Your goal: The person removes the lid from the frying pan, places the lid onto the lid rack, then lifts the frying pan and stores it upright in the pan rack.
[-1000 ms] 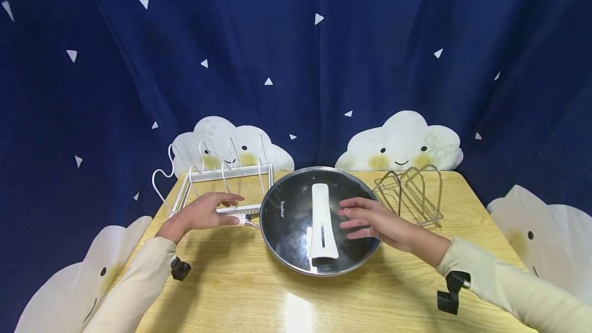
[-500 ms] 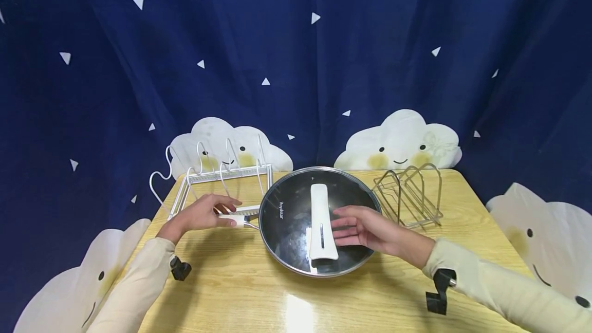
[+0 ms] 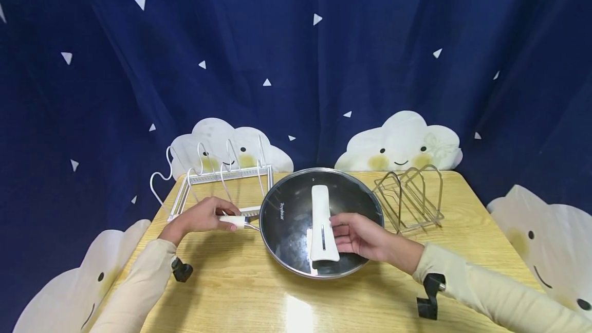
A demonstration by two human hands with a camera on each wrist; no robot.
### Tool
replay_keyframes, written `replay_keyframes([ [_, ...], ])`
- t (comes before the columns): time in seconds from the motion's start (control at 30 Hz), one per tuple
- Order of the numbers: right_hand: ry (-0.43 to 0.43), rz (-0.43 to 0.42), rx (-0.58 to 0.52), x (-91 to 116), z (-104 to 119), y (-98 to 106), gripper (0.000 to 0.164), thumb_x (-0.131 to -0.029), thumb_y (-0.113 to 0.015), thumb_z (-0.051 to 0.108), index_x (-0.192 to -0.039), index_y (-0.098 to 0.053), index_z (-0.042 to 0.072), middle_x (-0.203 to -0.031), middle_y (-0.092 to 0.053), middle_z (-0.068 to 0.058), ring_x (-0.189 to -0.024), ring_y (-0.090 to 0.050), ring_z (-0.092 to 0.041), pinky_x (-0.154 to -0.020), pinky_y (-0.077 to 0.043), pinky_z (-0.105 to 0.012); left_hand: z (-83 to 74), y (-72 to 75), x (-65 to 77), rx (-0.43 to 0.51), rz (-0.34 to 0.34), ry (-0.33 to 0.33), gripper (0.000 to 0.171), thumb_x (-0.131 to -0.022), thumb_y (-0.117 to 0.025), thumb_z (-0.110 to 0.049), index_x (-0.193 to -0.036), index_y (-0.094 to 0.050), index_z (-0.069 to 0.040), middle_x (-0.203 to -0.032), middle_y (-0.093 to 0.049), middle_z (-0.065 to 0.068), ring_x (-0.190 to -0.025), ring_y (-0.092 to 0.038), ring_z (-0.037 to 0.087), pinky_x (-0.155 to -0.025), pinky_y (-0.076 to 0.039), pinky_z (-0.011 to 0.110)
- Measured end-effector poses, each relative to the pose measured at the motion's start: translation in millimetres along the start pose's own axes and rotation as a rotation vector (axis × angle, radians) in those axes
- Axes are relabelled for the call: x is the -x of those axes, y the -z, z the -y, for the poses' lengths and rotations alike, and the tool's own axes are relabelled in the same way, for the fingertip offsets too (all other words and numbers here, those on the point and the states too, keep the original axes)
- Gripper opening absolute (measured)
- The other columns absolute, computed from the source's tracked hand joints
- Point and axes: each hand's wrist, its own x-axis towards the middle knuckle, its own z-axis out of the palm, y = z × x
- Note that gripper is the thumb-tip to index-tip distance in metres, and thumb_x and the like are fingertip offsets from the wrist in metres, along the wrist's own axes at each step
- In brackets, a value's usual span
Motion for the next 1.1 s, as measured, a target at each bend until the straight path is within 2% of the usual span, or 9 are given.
replay_keyframes([
  [0.2, -0.004, 0.020, -0.007, 3.4, -3.0, -11.7, 0.036, -0.099, -0.053, 0.021, -0.122, -0.050, -0.007, -0.106, -0.072, -0.013, -0.097, -0.072, -0.024, -0.089, -0.059, -0.038, -0.5, -1.8, -0.4, 0.018, 0.002, -0.002, 0.024, -0.084, -0.085, -0.014, -0.107, -0.077, -0.010, -0.096, -0.075, -0.002, -0.081, -0.067, 0.011, -0.075, -0.053, 0.025],
  [0.37, 0.016, 0.039, 0.008, 7.4, -6.5, -23.1, 0.037, -0.100, -0.055, 0.020, -0.124, -0.048, -0.007, -0.104, -0.074, -0.014, -0.095, -0.074, -0.023, -0.087, -0.060, -0.040, 0.6, -3.0, -1.5, 0.018, 0.009, -0.006, 0.024, -0.083, -0.085, -0.015, -0.106, -0.078, -0.010, -0.095, -0.075, -0.001, -0.080, -0.066, 0.010, -0.075, -0.053, 0.025],
  [0.57, 0.059, 0.032, -0.052, 5.5, -9.8, -31.9, 0.044, -0.101, -0.057, 0.019, -0.131, -0.039, -0.008, -0.101, -0.074, -0.017, -0.093, -0.074, -0.024, -0.087, -0.060, -0.042, 0.0, -1.0, -1.7, 0.015, 0.006, -0.009, 0.023, -0.084, -0.084, -0.011, -0.106, -0.077, -0.009, -0.096, -0.075, 0.000, -0.081, -0.067, 0.012, -0.076, -0.053, 0.026],
  [0.8, 0.107, -0.013, -0.041, 1.4, -18.0, -41.5, 0.048, -0.103, -0.060, 0.017, -0.134, -0.034, -0.009, -0.107, -0.070, -0.013, -0.089, -0.075, -0.023, -0.082, -0.061, -0.039, -1.3, -0.3, -2.7, 0.023, 0.000, -0.014, 0.023, -0.084, -0.084, -0.010, -0.106, -0.077, -0.008, -0.093, -0.075, 0.000, -0.075, -0.063, 0.010, -0.070, -0.051, 0.025],
  [0.93, 0.138, -0.068, -0.011, -1.1, -24.0, -47.2, 0.041, -0.105, -0.058, 0.015, -0.130, -0.034, -0.008, -0.103, -0.070, -0.015, -0.081, -0.075, -0.022, -0.079, -0.062, -0.039, -0.1, -0.3, -2.7, 0.022, 0.005, -0.042, 0.022, -0.084, -0.083, -0.009, -0.105, -0.077, -0.006, -0.094, -0.076, 0.002, -0.077, -0.064, 0.011, -0.071, -0.052, 0.025],
  [1.1, 0.178, -0.112, 0.006, -4.3, -28.8, -51.2, 0.037, -0.106, -0.054, 0.011, -0.130, -0.035, -0.010, -0.098, -0.068, -0.017, -0.075, -0.074, -0.023, -0.078, -0.062, -0.042, -1.0, 1.0, -0.6, 0.023, 0.014, -0.027, 0.025, -0.084, -0.085, -0.015, -0.105, -0.077, -0.006, -0.096, -0.076, 0.002, -0.080, -0.065, 0.013, -0.073, -0.053, 0.026],
])
